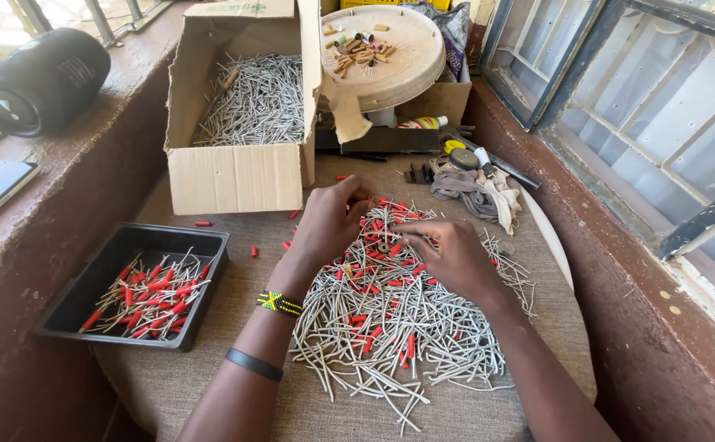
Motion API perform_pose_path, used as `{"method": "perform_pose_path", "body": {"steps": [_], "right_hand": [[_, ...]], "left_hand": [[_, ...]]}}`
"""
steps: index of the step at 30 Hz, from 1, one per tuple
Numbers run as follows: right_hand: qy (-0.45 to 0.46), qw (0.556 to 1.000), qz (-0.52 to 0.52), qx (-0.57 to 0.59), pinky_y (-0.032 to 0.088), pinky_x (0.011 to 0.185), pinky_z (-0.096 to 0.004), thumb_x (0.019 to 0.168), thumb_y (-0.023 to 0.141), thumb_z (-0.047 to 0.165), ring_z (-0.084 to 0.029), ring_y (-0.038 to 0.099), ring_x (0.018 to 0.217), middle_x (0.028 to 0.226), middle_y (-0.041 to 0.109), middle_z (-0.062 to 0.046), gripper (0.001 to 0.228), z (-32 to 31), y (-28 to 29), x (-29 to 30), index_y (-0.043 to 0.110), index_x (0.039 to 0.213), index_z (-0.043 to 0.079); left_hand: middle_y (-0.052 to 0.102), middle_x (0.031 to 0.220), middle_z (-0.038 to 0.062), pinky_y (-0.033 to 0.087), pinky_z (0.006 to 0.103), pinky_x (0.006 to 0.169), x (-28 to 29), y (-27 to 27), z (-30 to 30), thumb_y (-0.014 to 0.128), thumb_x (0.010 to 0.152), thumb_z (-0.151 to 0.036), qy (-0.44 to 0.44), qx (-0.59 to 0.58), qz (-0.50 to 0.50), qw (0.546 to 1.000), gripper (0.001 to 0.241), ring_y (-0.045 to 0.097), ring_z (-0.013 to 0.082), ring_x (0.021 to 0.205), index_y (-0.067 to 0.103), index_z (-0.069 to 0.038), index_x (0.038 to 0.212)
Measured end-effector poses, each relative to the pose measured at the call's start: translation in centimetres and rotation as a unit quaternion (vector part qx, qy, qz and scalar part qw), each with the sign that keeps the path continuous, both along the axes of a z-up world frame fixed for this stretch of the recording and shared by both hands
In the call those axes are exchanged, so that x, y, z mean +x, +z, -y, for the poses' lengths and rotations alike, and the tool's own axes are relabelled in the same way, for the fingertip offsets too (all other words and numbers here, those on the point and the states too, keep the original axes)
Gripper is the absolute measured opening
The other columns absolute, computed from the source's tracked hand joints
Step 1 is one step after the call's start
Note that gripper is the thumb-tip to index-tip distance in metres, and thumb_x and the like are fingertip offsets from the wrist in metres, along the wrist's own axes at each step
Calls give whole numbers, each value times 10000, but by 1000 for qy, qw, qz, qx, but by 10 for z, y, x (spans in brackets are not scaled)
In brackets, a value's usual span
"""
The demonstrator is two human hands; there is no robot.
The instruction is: Assembling metal rivets by manually fitting red plastic caps onto the ends of the metal pins.
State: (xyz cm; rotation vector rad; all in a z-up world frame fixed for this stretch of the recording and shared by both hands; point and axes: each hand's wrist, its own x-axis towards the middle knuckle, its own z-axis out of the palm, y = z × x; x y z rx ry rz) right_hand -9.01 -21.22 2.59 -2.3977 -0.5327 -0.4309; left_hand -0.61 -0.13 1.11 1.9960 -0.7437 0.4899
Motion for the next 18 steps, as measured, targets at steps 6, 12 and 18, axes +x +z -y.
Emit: {"method": "perform_pose_path", "body": {"steps": [6,12,18], "right_hand": [[29,995,-66,65,597,803,-396,870,763,79,-193,764,807,859,814,-114,181,-2,10,-6,783,1050,93],[45,983,5,176,617,700,-342,953,704,103,-228,744,802,871,787,-195,158,2,9,0,796,1040,8],[-36,974,125,187,579,609,-216,897,809,114,-131,722,750,849,757,-97,132,9,-2,12,827,1022,75]], "left_hand": [[767,784,132,602,330,628,9,-13,0,739,913,-74,-26,-96,-26,995,107,751,263,708,738,-52,1017],[767,957,156,610,222,737,0,-7,12,673,962,-71,-187,-309,-195,912,240,716,128,829,667,44,1172],[756,957,157,628,224,750,0,-10,14,678,976,-127,-210,-374,-250,868,280,758,164,870,644,64,1178]]}}
